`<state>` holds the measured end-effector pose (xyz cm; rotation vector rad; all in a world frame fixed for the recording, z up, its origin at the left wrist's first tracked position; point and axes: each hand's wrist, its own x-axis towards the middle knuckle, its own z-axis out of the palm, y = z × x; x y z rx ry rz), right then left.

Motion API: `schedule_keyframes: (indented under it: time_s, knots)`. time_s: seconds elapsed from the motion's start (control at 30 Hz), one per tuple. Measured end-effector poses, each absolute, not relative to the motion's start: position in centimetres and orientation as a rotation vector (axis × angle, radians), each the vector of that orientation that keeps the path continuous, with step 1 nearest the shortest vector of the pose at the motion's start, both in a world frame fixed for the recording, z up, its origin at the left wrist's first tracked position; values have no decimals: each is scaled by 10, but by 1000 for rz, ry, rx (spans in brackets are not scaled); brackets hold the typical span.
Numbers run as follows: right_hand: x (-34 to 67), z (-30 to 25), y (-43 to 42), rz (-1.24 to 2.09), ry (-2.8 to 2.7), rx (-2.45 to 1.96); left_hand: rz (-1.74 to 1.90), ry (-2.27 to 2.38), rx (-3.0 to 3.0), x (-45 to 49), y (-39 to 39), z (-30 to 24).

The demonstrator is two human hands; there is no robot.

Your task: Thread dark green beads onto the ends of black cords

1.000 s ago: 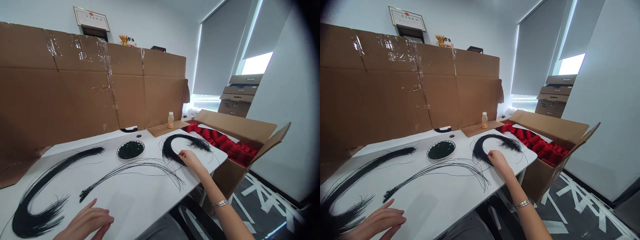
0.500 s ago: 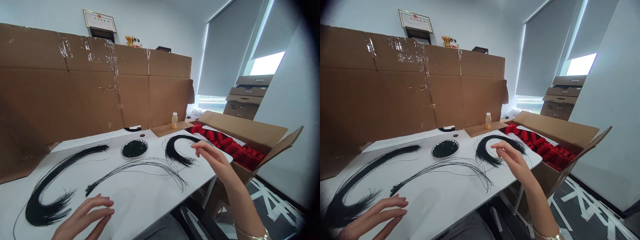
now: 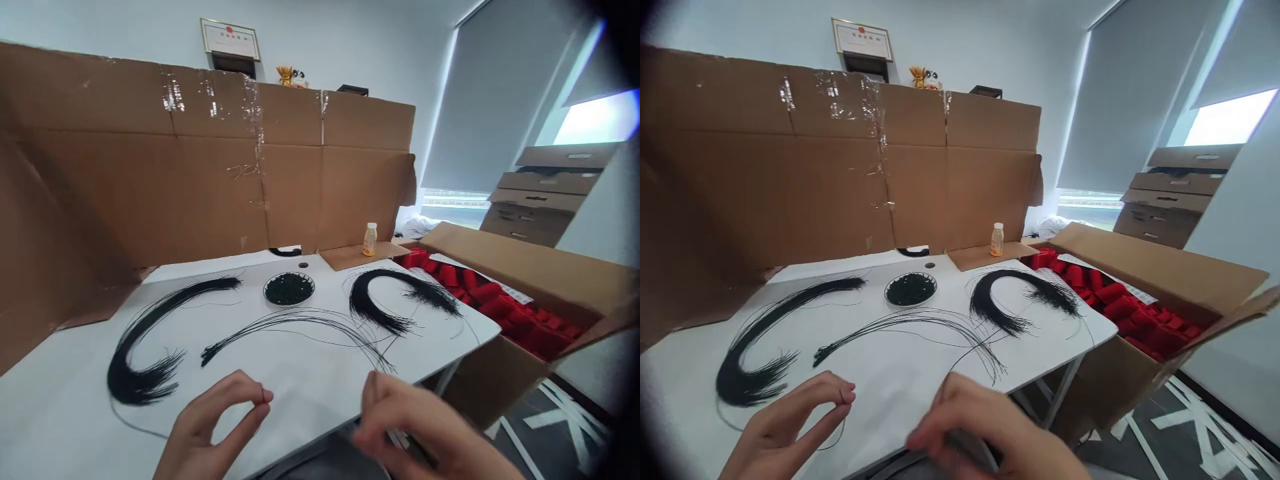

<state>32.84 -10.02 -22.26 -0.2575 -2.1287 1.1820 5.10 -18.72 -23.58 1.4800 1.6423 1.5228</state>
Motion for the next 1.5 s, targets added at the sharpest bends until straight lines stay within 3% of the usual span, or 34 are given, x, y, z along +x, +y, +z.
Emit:
schedule_keyframes:
  time_s: [0.2, 0.4, 0.53, 0.7, 0.93, 1.17, 1.37, 1.5]
  knots:
    - [255, -247, -108, 926, -2266, -234, 1632, 1560, 1268, 52, -190, -226]
    - [288, -234, -88, 1116, -2415, -372, 1615, 1614, 1333, 44, -195, -226]
    - [344, -223, -50, 758, -2228, -668, 1601, 1627, 1410, 37, -194, -232]
    - [361, -263, -29, 509, -2595, -885, 1610, 1642, 1415, 34, -191, -238]
    - [345, -322, -39, 642, -2614, -605, 1568, 1633, 1410, 37, -191, -232]
    - [324, -285, -32, 830, -2313, -390, 1705, 1582, 1304, 40, -183, -230]
    - [241, -245, -63, 1653, -1687, -389, 1754, 1618, 1096, 52, -180, -233]
    - [198, -248, -78, 1829, -1610, -404, 1761, 1570, 1066, 51, -181, -236]
